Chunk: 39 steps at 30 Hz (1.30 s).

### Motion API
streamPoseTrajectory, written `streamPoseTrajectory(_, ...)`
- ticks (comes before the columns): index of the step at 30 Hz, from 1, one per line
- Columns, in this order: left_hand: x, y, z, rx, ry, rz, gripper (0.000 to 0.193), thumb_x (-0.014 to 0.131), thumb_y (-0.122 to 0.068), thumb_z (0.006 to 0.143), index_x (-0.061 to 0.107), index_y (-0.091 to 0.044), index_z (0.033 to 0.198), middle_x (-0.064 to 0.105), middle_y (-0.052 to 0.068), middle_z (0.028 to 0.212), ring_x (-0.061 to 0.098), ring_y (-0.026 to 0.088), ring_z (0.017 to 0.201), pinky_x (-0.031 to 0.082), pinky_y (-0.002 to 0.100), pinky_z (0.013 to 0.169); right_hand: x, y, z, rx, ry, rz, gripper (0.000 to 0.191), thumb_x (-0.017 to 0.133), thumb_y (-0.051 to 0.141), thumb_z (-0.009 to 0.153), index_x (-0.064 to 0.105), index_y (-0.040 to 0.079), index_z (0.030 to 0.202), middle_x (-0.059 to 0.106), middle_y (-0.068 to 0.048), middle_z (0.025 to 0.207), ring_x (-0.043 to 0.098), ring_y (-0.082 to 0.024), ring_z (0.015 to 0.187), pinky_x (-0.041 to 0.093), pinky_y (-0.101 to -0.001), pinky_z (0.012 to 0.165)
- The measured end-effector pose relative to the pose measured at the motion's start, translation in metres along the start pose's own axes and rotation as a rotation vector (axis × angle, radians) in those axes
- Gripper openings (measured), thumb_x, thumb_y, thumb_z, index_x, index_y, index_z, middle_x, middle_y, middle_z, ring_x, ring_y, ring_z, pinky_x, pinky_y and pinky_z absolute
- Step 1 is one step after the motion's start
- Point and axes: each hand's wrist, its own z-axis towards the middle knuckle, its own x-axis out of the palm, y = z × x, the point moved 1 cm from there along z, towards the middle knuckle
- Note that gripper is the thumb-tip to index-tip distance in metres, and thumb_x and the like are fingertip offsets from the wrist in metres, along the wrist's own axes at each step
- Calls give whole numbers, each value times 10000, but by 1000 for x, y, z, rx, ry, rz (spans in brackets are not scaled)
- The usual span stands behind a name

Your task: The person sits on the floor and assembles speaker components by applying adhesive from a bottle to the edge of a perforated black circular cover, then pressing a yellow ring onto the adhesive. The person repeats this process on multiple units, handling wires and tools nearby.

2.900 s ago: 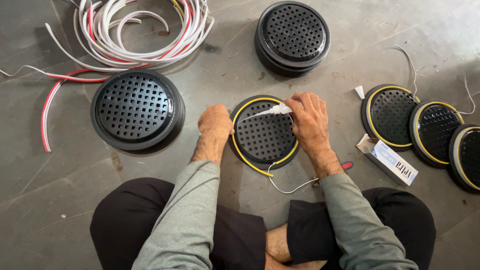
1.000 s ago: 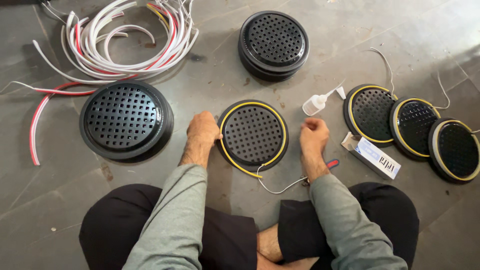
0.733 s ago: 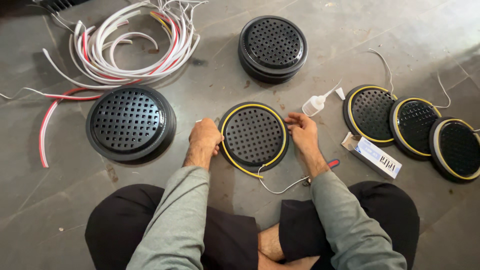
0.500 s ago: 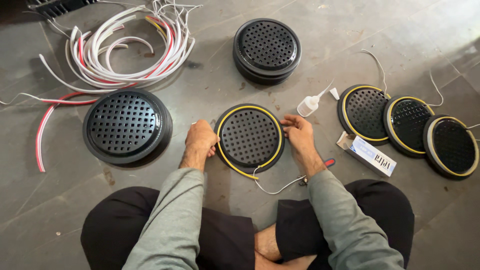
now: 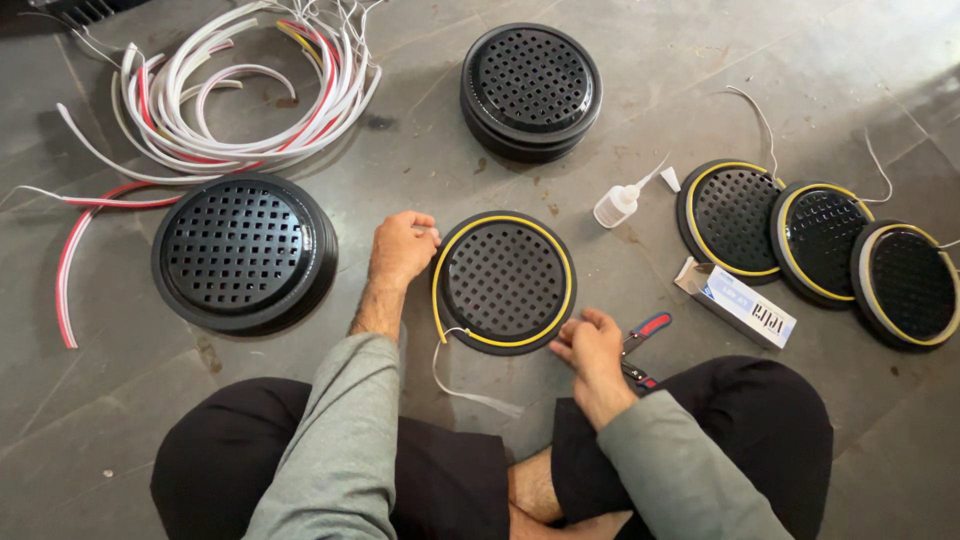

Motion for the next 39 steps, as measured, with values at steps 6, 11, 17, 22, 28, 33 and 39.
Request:
streamPoseTrajectory(6, -11, -21, -22, -38, -43, 376, 178, 786, -235, 821, 808, -58, 826, 759, 150, 814, 717, 296, 785, 568, 405, 773, -3, 15, 17, -98, 6, -5, 494, 588, 7, 882, 536, -22, 1373, 657, -117, 1052, 636, -194, 852, 555, -342, 717)
streamPoseTrajectory(11, -16, -35, -41, -336, 123, 326, 275, 762, -237, 839, 755, 36, 812, 744, 142, 719, 798, 289, 735, 653, 417, 741, -3, 38, 44, -184, 119, -56, 507, 615, 65, 896, 553, -15, 1393, 706, -78, 1144, 640, -145, 897, 549, -281, 754)
streamPoseTrajectory(17, 1, -7, -16, -89, -107, 334, 208, 803, -265, 786, 833, -91, 896, 728, 157, 854, 707, 328, 836, 565, 433, 787, -1, 22, 35, -122, 53, -39, 575, 646, 44, 857, 511, -40, 1409, 664, -101, 1128, 638, -165, 906, 560, -324, 762)
streamPoseTrajectory(22, 9, 9, 2, 92, -58, 140, 180, 695, -209, 840, 811, -110, 934, 775, 149, 840, 775, 261, 808, 585, 381, 787, 4, -7, 0, -21, 30, 92, 694, 655, 37, 829, 403, -77, 1466, 605, -152, 1151, 610, -215, 956, 586, -378, 787)
streamPoseTrajectory(28, 2, -13, -12, 99, -50, 184, 149, 755, -238, 820, 815, -122, 893, 771, 140, 853, 768, 287, 799, 585, 389, 767, 16, -12, -38, -63, 16, 95, 804, 680, 71, 816, 289, -10, 1514, 588, -135, 1327, 608, -208, 1139, 542, -357, 891)
streamPoseTrajectory(33, 0, -24, -25, 76, -78, 423, 104, 812, -243, 799, 835, -147, 832, 761, 165, 852, 740, 352, 829, 586, 426, 795, 13, -16, -54, -97, -56, 38, 780, 696, 83, 828, 335, 52, 1518, 529, -128, 1412, 575, -215, 1195, 520, -331, 911)
streamPoseTrajectory(39, -3, -28, -29, 39, -53, 500, 147, 844, -288, 781, 823, -147, 816, 767, 152, 855, 744, 355, 842, 592, 436, 803, 16, -18, -57, -111, -36, -8, 737, 693, 113, 842, 370, 60, 1502, 542, -114, 1411, 584, -199, 1193, 522, -328, 896)
